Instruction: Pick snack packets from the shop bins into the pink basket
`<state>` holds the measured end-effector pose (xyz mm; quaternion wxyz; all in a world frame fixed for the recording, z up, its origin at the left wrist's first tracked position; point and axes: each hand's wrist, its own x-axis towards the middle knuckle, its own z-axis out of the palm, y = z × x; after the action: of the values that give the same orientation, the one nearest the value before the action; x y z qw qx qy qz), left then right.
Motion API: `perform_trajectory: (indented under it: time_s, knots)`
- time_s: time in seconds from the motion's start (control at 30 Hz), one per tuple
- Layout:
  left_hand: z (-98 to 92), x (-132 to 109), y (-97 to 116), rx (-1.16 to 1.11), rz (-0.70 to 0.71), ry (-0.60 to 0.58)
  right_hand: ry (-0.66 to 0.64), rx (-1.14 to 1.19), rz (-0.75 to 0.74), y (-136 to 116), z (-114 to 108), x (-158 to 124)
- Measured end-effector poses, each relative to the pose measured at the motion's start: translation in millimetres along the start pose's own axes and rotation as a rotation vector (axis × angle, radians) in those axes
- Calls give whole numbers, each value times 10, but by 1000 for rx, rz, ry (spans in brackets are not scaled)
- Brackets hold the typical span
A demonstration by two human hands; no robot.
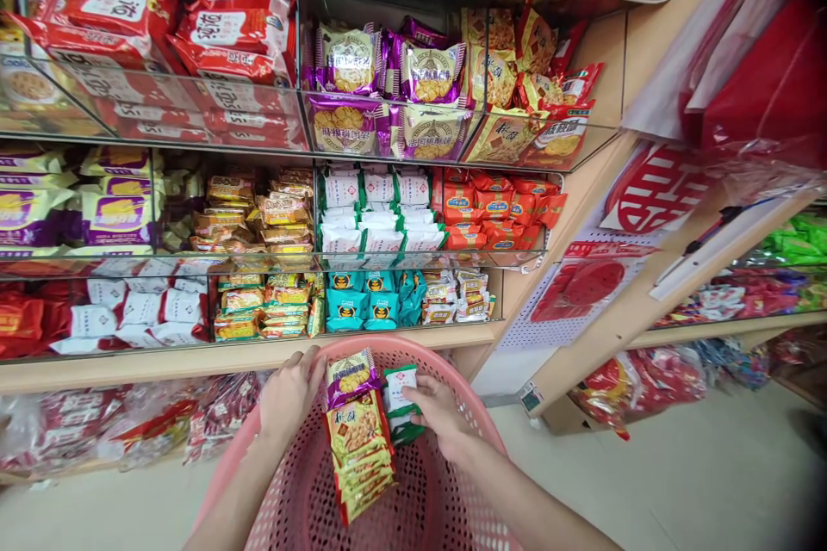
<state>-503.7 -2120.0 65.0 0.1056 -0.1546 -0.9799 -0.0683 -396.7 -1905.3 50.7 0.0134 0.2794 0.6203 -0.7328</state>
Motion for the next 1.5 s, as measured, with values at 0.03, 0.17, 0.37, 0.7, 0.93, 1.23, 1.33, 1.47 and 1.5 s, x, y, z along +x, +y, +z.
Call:
perform_trajectory:
  time_s: [0.03, 0.17, 0.37, 0.7, 0.93, 1.23, 1.33, 1.47, 1.5]
  knots:
    - [0, -1, -4, 2, 3, 1, 5, -5, -4, 0, -4, 4]
    - [2, -2, -18, 2, 9, 4, 16, -43, -7, -1, 5, 13]
    - [42, -10, -37, -15, 20, 24, 36, -199, -95, 33, 74, 26]
    - [73, -13, -53, -54, 4, 35, 81, -514, -319, 158, 50, 73]
    - [43, -20, -46, -76, 6, 27, -4, -653, -327, 240, 22, -20]
    - [-9, -28, -18, -44, 25, 30, -59, -577, -333, 180, -27, -98]
    - [4, -28, -21, -31, 21, 34, -59, -578, -363, 196, -62, -87]
    - [16, -32, -31, -18, 5, 39, -76, -592, -372, 186, -132, -107]
    - [14, -34, -31, -19, 1, 37, -73, -616, -364, 163, -155, -132]
